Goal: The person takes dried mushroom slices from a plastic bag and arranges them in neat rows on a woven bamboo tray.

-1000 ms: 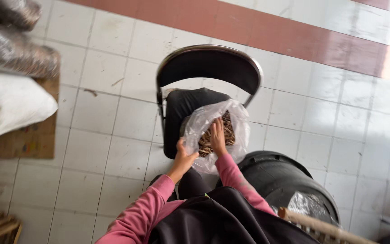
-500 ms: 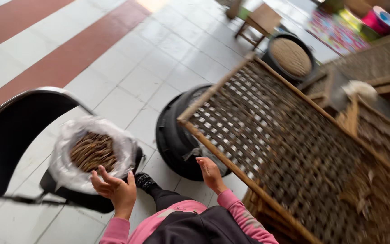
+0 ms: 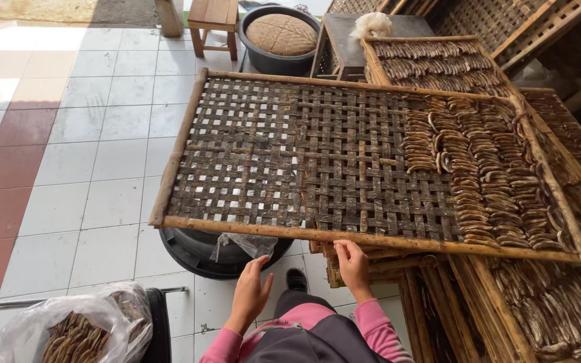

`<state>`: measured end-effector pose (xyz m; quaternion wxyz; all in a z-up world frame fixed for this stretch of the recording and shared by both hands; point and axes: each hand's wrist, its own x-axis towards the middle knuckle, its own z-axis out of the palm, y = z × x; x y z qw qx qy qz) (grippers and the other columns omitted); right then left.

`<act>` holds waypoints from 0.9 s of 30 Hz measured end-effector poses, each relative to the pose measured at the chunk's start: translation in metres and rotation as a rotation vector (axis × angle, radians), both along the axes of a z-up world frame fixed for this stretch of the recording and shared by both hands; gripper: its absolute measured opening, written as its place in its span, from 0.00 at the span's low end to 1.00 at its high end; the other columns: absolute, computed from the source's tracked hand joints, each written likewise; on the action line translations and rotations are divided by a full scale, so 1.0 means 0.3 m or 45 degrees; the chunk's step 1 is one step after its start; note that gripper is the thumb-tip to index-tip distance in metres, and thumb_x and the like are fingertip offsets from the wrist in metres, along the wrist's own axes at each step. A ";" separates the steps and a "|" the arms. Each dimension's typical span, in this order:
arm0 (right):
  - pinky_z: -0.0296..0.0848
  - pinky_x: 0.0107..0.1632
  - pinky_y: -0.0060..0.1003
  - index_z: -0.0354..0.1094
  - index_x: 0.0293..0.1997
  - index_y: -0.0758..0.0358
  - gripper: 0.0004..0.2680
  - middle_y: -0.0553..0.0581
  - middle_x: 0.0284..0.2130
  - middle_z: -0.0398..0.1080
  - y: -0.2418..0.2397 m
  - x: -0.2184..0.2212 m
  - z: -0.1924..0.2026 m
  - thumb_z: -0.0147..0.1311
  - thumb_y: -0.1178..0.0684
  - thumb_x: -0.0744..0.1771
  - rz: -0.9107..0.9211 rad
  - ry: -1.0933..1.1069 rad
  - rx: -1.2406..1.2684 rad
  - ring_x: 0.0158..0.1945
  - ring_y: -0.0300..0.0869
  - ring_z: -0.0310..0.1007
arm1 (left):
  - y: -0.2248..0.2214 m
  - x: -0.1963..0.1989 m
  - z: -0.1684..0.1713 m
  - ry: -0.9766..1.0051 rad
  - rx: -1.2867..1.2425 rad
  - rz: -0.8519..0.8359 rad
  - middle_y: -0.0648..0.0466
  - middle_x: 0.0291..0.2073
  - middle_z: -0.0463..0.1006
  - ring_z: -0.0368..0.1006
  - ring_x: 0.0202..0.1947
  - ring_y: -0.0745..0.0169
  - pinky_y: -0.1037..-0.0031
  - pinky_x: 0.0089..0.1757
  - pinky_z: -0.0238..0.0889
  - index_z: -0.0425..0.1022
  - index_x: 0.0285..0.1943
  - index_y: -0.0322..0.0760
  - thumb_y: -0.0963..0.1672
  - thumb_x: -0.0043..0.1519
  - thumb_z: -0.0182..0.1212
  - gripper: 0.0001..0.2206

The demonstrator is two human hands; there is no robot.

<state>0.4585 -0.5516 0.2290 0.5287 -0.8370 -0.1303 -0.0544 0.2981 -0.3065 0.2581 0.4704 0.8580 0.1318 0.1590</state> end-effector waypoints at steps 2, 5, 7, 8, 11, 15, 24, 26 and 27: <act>0.74 0.39 0.31 0.75 0.44 0.65 0.06 0.55 0.36 0.79 0.002 0.087 0.055 0.54 0.55 0.69 0.013 -0.068 0.042 0.36 0.37 0.79 | -0.048 0.082 0.020 -0.048 0.033 -0.032 0.44 0.54 0.76 0.72 0.56 0.43 0.61 0.54 0.65 0.69 0.61 0.34 0.41 0.60 0.63 0.19; 0.74 0.39 0.32 0.75 0.44 0.65 0.06 0.56 0.36 0.78 -0.019 0.213 0.130 0.54 0.56 0.69 0.032 -0.177 0.016 0.36 0.39 0.78 | -0.125 0.233 0.026 -0.105 0.042 -0.067 0.44 0.53 0.76 0.72 0.56 0.42 0.61 0.53 0.66 0.69 0.60 0.34 0.41 0.59 0.63 0.19; 0.74 0.39 0.33 0.75 0.44 0.66 0.05 0.56 0.36 0.78 -0.062 0.301 0.169 0.55 0.56 0.69 0.054 -0.245 -0.017 0.36 0.41 0.77 | -0.194 0.342 0.023 -0.104 0.053 -0.094 0.44 0.53 0.76 0.72 0.55 0.41 0.60 0.53 0.66 0.69 0.60 0.35 0.40 0.59 0.63 0.20; 0.73 0.38 0.34 0.75 0.44 0.66 0.06 0.56 0.35 0.77 -0.093 0.358 0.188 0.55 0.55 0.69 0.037 -0.225 -0.080 0.35 0.41 0.77 | -0.232 0.411 0.027 -0.098 0.075 -0.109 0.44 0.53 0.76 0.72 0.55 0.41 0.59 0.53 0.65 0.69 0.61 0.35 0.40 0.58 0.63 0.20; 0.74 0.38 0.36 0.75 0.44 0.65 0.06 0.56 0.35 0.77 -0.224 0.515 0.209 0.56 0.55 0.68 -0.002 -0.141 -0.248 0.34 0.43 0.76 | -0.357 0.589 0.039 -0.110 0.073 -0.186 0.43 0.53 0.75 0.71 0.55 0.39 0.59 0.52 0.65 0.69 0.61 0.35 0.40 0.59 0.63 0.20; 0.76 0.45 0.39 0.75 0.46 0.65 0.06 0.59 0.42 0.76 -0.461 0.788 0.190 0.56 0.55 0.68 -0.026 -0.257 -0.435 0.43 0.48 0.77 | -0.515 0.831 0.065 -0.108 0.037 -0.303 0.43 0.55 0.75 0.71 0.54 0.39 0.58 0.52 0.65 0.69 0.61 0.35 0.39 0.59 0.62 0.19; 0.58 0.66 0.51 0.67 0.63 0.71 0.19 0.67 0.63 0.65 -0.683 1.306 0.073 0.59 0.59 0.64 -0.095 -0.469 -0.954 0.66 0.57 0.63 | -0.751 1.083 0.076 -0.118 0.042 -0.491 0.42 0.54 0.75 0.71 0.55 0.38 0.58 0.53 0.66 0.68 0.62 0.34 0.40 0.60 0.62 0.19; 0.58 0.65 0.51 0.67 0.63 0.70 0.21 0.66 0.63 0.64 -0.682 1.354 0.088 0.60 0.59 0.63 -0.044 -0.437 -0.947 0.66 0.58 0.62 | -0.762 1.090 0.084 -0.084 0.020 -0.519 0.42 0.53 0.75 0.71 0.55 0.38 0.58 0.52 0.66 0.69 0.61 0.34 0.39 0.61 0.63 0.19; 0.59 0.66 0.50 0.69 0.61 0.67 0.18 0.64 0.62 0.66 -0.672 1.368 0.091 0.61 0.59 0.63 -0.053 -0.380 -0.958 0.66 0.56 0.64 | -0.756 1.095 0.088 -0.069 0.011 -0.534 0.41 0.53 0.75 0.71 0.54 0.37 0.58 0.52 0.66 0.69 0.61 0.34 0.39 0.61 0.63 0.19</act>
